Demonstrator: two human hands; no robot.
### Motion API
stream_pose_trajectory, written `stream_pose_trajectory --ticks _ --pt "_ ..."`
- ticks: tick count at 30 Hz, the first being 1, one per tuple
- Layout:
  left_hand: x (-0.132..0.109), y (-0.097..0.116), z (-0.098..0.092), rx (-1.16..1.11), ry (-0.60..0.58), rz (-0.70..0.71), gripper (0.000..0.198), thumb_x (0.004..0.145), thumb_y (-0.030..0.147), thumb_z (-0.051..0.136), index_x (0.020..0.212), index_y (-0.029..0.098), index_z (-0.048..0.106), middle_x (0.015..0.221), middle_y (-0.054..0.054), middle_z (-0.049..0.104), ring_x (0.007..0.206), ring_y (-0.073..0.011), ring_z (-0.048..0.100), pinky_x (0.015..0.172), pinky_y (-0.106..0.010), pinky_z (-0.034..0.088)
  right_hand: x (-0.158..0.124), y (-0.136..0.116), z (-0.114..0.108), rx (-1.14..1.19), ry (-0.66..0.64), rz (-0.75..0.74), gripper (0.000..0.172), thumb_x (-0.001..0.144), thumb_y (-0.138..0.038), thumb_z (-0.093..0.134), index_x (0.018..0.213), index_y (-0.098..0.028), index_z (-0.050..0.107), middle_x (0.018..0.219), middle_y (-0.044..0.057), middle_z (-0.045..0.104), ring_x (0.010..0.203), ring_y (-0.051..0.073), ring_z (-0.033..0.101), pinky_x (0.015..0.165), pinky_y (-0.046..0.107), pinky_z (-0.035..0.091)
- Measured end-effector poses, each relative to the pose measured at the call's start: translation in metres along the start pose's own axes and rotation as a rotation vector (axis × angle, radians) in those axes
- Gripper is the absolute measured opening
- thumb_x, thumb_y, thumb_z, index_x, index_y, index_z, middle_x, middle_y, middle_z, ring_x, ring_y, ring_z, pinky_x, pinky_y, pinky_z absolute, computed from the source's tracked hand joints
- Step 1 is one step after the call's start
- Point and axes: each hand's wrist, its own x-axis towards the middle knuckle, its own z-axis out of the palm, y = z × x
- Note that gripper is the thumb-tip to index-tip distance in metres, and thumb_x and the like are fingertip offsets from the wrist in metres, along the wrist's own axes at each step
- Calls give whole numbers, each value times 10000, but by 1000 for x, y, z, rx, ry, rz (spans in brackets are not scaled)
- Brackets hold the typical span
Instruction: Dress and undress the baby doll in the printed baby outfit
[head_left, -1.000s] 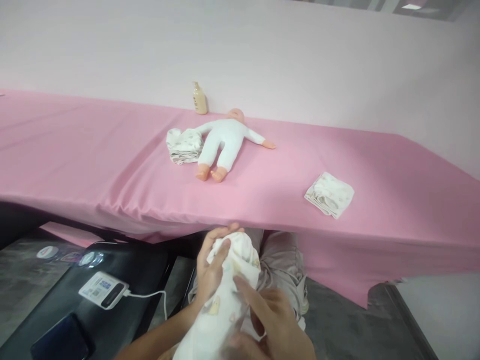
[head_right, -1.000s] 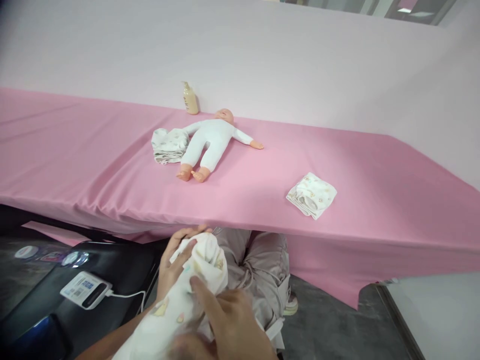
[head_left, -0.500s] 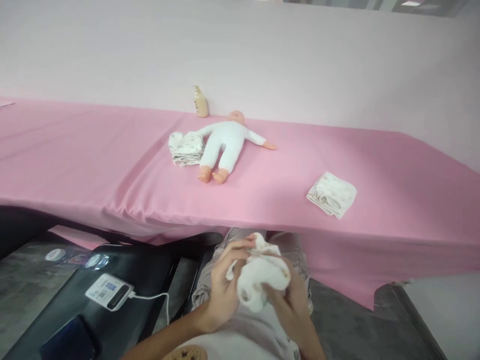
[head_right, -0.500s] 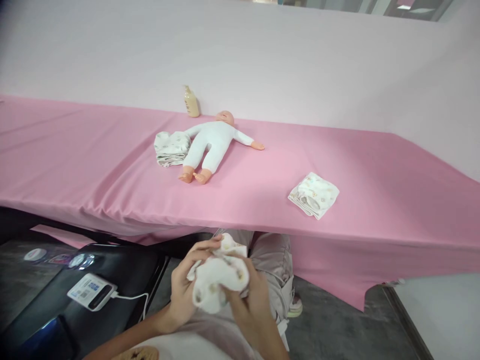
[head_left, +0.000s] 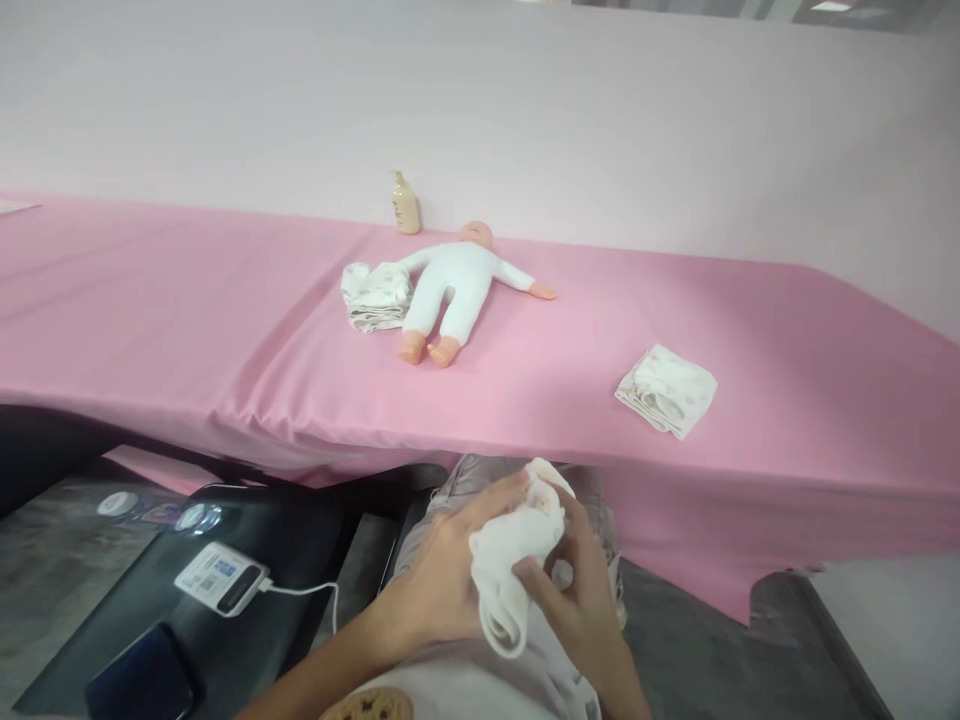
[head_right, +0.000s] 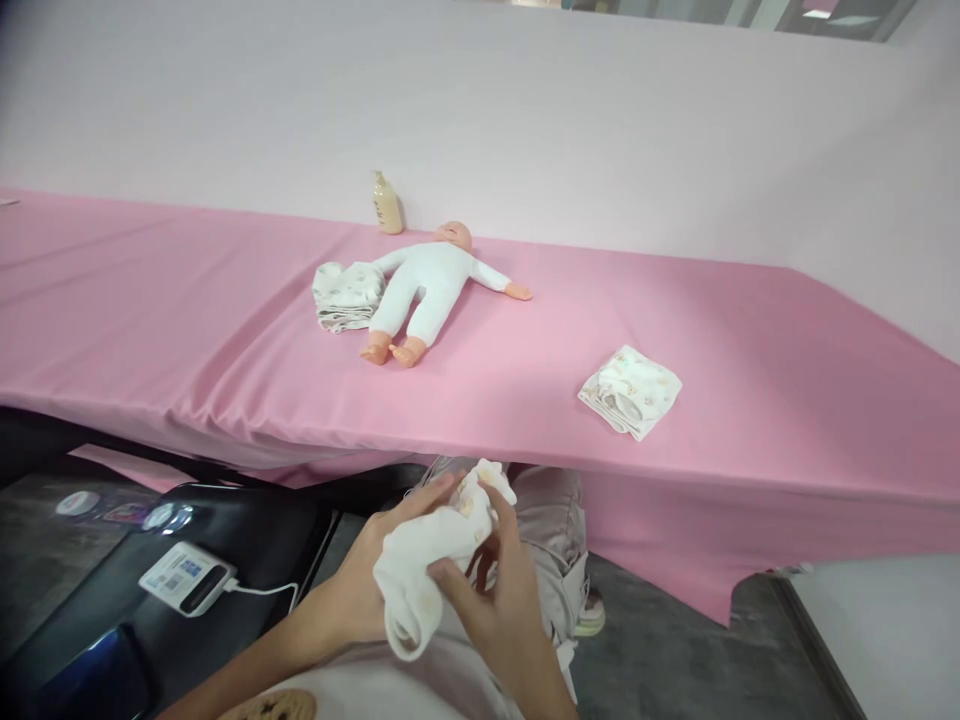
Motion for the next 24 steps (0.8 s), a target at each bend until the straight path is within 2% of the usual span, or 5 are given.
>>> stream_pose_trajectory --ticks 3,7,12,19,24 --pt "-1 -4 1 324 -89 287 511 710 178 714 1204 259 609 1377 -118 519 1271 -288 501 1034 -389 439 -4 5 0 6 62 -47 623 842 -348 636 1380 -223 348 886 12 661 645 98 600 526 175 508" --pt "1 -7 7 291 44 395 77 782 137 610 749 190 564 919 -82 647 954 -202 624 851 -308 502 -8 7 5 -107 233 -233 450 880 -299 576 1299 -198 448 1054 89 642 918 157 650 700 241 571" --pt "3 -9 8 321 129 290 187 822 181 577 667 182 473 642 -9 523 571 -105 492 526 -211 398 -3 2 11 -271 195 -546 348 864 -252 582 1203 -179 545 1119 119 646 1050 212 631 844 347 572" --pt "2 1 6 228 -266 273 441 783 212 625 1218 218 554 1133 -114 617 1043 -227 591 910 -326 470 7 6 2 -158 264 -382 253 886 -101 488 1090 -192 606 1014 61 677 968 141 647 796 258 568" --pt "7 5 11 84 -199 32 162 906 269 510 987 190 627 948 -68 665 887 -170 616 818 -268 468 8 6 5 -188 295 -324 248 893 -106 483 1100 -193 588 985 60 684 908 131 666 750 233 570"
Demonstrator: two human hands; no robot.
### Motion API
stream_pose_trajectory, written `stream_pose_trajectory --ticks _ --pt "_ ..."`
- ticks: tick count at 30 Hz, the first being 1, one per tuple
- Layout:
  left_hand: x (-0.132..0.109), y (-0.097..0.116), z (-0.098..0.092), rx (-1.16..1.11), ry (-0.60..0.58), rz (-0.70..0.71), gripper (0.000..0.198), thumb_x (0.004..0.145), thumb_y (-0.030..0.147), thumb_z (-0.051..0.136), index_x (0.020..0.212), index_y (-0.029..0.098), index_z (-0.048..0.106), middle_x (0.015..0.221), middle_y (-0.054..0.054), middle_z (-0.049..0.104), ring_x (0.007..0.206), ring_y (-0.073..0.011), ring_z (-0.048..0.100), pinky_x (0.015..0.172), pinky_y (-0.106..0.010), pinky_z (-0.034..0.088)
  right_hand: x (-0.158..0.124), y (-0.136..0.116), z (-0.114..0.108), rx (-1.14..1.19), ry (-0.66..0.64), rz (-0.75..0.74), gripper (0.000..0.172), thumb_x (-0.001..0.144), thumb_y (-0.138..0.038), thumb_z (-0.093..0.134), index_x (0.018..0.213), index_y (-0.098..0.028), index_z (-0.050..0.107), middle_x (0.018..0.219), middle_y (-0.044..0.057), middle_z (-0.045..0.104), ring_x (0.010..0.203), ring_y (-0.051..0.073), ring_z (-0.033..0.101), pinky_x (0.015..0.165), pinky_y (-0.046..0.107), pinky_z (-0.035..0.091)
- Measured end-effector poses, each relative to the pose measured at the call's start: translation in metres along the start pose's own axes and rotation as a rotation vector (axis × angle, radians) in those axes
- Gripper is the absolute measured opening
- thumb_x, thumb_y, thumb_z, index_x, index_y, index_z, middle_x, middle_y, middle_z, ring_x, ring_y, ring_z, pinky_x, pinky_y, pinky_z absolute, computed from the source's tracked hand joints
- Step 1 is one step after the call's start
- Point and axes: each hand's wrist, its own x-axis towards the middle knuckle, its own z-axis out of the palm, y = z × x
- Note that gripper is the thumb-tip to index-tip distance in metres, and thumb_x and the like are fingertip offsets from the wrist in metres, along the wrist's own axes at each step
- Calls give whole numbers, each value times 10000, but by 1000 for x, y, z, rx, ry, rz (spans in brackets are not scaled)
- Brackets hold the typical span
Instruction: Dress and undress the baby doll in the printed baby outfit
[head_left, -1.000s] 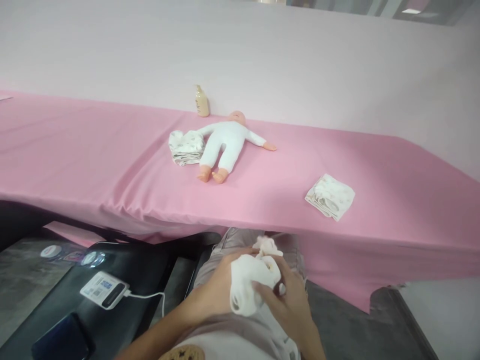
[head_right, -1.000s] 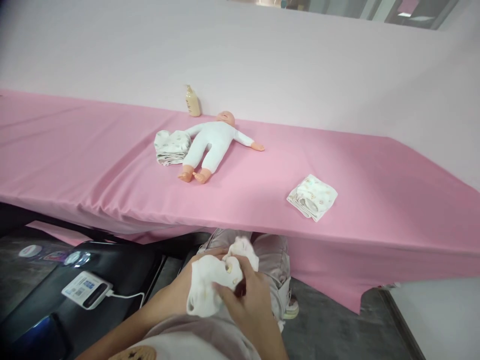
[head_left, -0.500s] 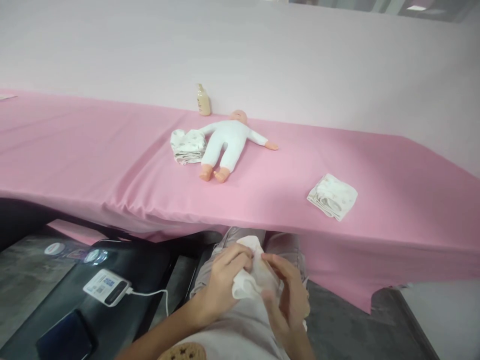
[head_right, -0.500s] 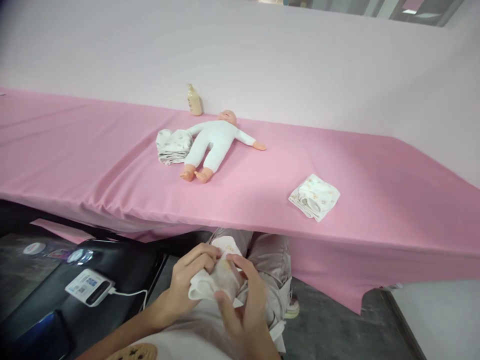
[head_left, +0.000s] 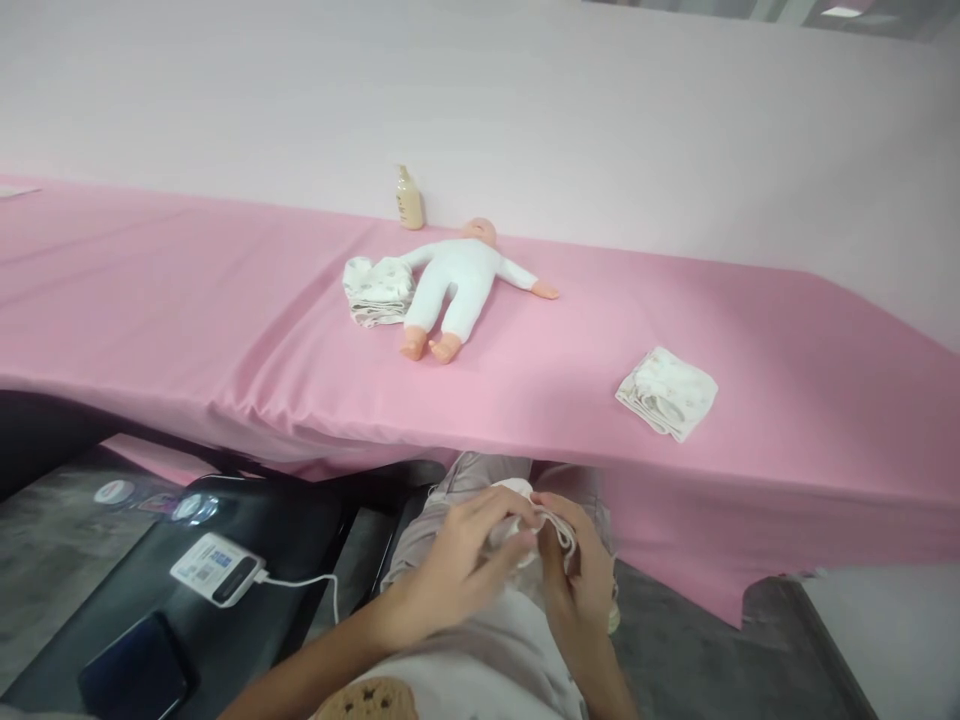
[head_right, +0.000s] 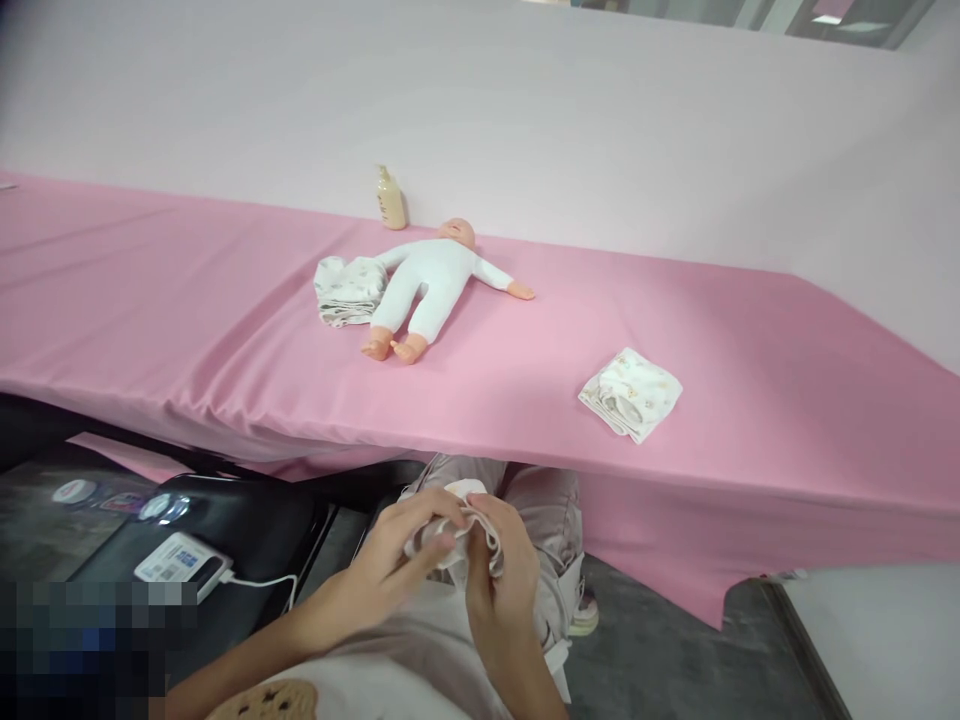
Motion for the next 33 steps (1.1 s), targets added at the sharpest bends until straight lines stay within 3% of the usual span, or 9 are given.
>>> stream_pose_trajectory --ticks 3,8,14,20,24,28,33 --pt "4 -1 -2 -30 71 -103 205 908 310 522 808 166 628 779 -36 663 727 -138 600 708 -236 452 -1 -2 3 0 -2 19 257 898 -120 488 1126 -202 575 1021 57 676 946 129 659 792 234 564" --pt "8 -3 -13 -57 54 -146 247 872 319 588 723 184 732 759 -53 716 714 -166 648 694 -262 485 -3 2 -2 128 -67 128 292 903 -146 502 1183 -218 547 1116 71 640 1041 133 626 862 257 550" --pt "10 -15 -19 21 67 -118 73 767 275 713 758 257 783 800 -57 748 741 -196 689 704 -298 541 0 4 -6 238 -104 108 92 861 -125 572 892 -200 615 966 55 658 938 142 649 792 268 554" --pt "7 -13 -15 178 200 88 232 815 135 605 794 285 780 802 -35 748 721 -163 670 664 -277 541 4 2 2 16 -53 17 29 858 -173 591 872 -190 610 760 19 652 657 97 619 583 186 520" --pt "4 -9 -11 261 257 246 265 826 83 578 842 260 774 836 -35 746 752 -153 648 678 -266 535 7 4 2 -72 -80 -109 163 875 -94 497 943 -184 614 826 29 675 747 96 660 658 181 548" --pt "3 -14 -14 308 330 355 301 780 24 610 889 263 758 877 -24 742 806 -158 631 726 -278 533 6 10 -6 -99 1 -145 253 860 -27 455 947 -190 629 925 48 699 885 116 679 776 225 573" --pt "3 -16 -20 368 406 440 315 753 -1 623 893 253 745 873 -23 744 840 -182 642 735 -297 539 0 17 -14 -121 155 -126 233 820 -6 526 898 -194 640 951 59 708 904 154 686 785 289 588"
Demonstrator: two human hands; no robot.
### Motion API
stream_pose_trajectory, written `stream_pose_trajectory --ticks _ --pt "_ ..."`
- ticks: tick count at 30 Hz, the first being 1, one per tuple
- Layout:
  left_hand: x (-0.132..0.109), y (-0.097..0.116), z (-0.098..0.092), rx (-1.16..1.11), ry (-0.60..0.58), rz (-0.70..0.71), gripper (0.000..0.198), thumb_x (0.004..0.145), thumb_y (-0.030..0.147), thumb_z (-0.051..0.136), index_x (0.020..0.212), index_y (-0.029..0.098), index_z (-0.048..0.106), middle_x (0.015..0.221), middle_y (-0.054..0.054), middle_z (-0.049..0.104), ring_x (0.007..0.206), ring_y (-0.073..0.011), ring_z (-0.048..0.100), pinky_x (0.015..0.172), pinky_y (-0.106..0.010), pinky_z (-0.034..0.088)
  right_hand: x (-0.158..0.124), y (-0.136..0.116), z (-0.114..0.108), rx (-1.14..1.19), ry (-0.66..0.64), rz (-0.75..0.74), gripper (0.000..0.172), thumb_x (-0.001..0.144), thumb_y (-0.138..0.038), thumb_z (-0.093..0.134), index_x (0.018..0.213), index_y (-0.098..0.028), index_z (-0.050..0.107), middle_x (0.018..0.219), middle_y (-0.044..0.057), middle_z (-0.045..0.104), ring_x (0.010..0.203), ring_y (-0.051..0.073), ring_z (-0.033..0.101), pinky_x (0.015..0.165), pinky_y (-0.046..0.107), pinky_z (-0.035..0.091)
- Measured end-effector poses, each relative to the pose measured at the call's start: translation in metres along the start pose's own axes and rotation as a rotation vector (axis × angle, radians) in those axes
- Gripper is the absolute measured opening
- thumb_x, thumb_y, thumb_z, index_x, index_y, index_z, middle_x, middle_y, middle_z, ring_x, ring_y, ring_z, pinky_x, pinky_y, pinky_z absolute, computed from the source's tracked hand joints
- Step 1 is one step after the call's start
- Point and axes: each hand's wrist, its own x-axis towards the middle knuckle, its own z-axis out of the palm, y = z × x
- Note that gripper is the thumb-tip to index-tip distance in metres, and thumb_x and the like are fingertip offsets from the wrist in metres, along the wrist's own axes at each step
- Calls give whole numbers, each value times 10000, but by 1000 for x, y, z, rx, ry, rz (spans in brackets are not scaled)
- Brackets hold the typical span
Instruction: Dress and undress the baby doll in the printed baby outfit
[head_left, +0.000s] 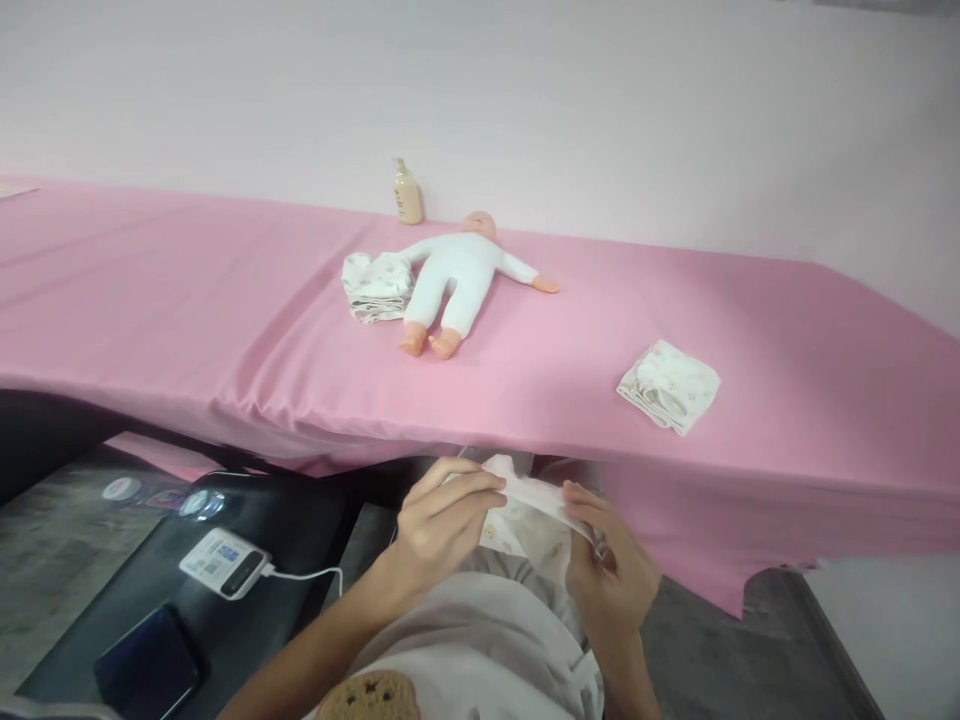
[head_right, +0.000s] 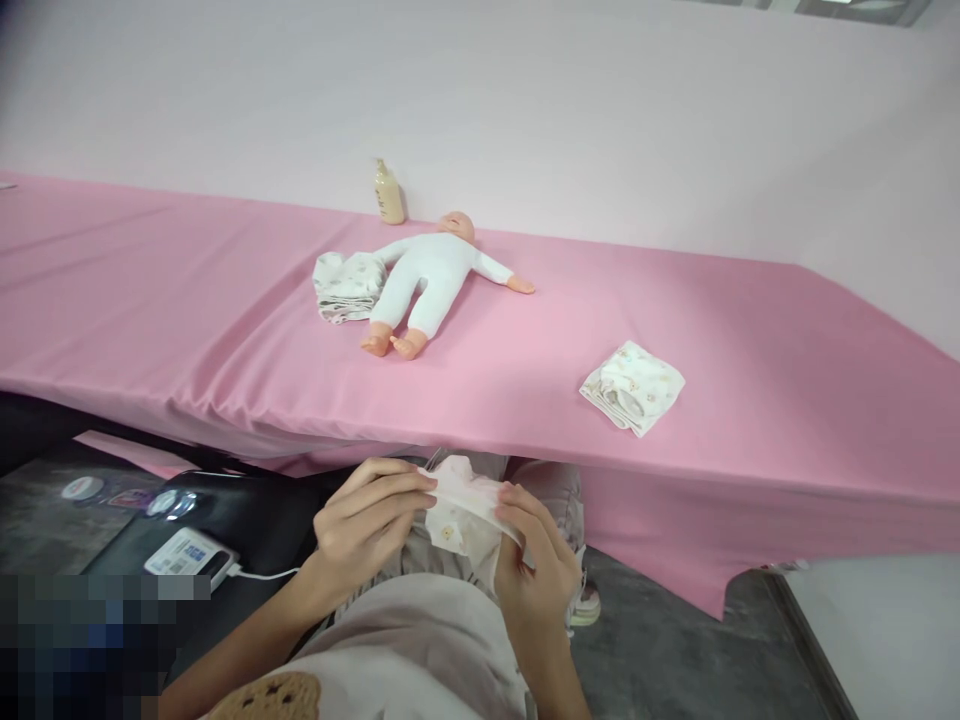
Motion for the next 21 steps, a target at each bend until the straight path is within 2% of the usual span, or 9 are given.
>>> stream_pose_trajectory --ticks 3,7,13,15,17,21 --pt "4 -1 -3 21 31 40 296 753 -18 604 852 231 730 849 -21 741 829 -174 662 727 -296 547 -1 1 -5 22 47 79 183 793 -33 591 858 -196 638 918 51 710 868 164 689 732 289 590" --pt "10 -5 -10 167 124 89 253 756 -37 581 757 190 690 807 -18 730 782 -148 661 703 -284 552 2 3 -11 -16 73 97 176 765 -37 625 835 -197 650 873 28 706 813 141 682 674 237 570" --pt "14 -17 -26 371 217 91 239 730 -28 591 719 186 697 864 -38 733 831 -169 670 759 -313 553 3 7 -17 17 37 174 203 758 -34 620 859 -205 659 897 15 695 836 129 673 659 198 542" --pt "13 -19 -28 343 233 23 250 729 -39 578 702 179 697 867 -33 733 817 -155 679 753 -287 554 2 6 -20 53 34 213 195 774 -30 592 840 -203 651 914 16 689 858 131 667 689 212 539" --pt "11 -19 -27 258 218 -121 273 745 -42 549 678 181 691 873 -10 734 794 -126 688 724 -236 554 3 3 -22 67 36 244 201 774 -12 555 785 -199 627 913 8 688 865 128 667 707 210 531" --pt "8 -20 -26 91 194 -353 238 795 29 557 697 194 699 904 13 738 842 -120 700 742 -203 561 7 0 -25 20 23 243 243 717 32 481 654 -190 555 863 -17 697 829 112 670 664 175 496"
